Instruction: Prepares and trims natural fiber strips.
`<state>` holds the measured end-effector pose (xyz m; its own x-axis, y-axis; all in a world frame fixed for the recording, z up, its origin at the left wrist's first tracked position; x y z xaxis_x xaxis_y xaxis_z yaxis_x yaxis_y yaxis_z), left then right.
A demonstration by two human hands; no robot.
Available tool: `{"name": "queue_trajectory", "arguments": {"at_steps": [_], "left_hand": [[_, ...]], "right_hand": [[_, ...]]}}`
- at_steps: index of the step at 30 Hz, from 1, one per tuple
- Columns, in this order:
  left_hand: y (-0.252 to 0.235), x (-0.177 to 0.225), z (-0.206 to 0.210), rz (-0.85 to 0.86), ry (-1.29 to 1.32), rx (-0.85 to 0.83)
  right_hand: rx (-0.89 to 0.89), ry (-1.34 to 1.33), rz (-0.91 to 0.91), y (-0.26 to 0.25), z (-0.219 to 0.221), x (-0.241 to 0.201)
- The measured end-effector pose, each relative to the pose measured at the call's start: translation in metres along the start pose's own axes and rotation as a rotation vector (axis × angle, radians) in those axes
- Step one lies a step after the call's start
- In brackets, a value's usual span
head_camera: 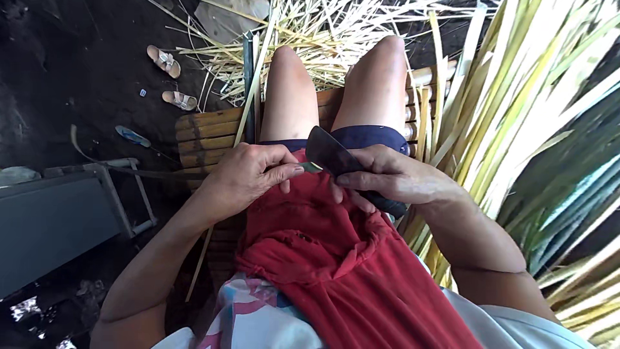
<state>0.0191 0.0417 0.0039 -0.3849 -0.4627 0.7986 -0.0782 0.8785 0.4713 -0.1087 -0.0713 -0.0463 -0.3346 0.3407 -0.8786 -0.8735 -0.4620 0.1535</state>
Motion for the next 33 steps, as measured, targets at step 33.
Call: {"name": "queue_trajectory", "arguments": {"at_steps": [33], "left_hand": [[-0.001,0.008,-0.003,0.056,0.035,0.044]], "right_hand": [[-0.029,0.176,-0.068,-0.004,-0.004,-0.025]]}}
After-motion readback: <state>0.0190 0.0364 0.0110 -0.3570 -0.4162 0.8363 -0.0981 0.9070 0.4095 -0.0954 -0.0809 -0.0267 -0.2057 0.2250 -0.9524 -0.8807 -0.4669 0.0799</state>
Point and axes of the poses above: each hand's wrist, its own y-axis away from the middle knuckle, its own z-axis out of the palm, x = y × z, the point moved 8 cm from there along -y, towards the middle knuckle, and after that the axes turned 11 degrees about -x, right-handed, at the moved point
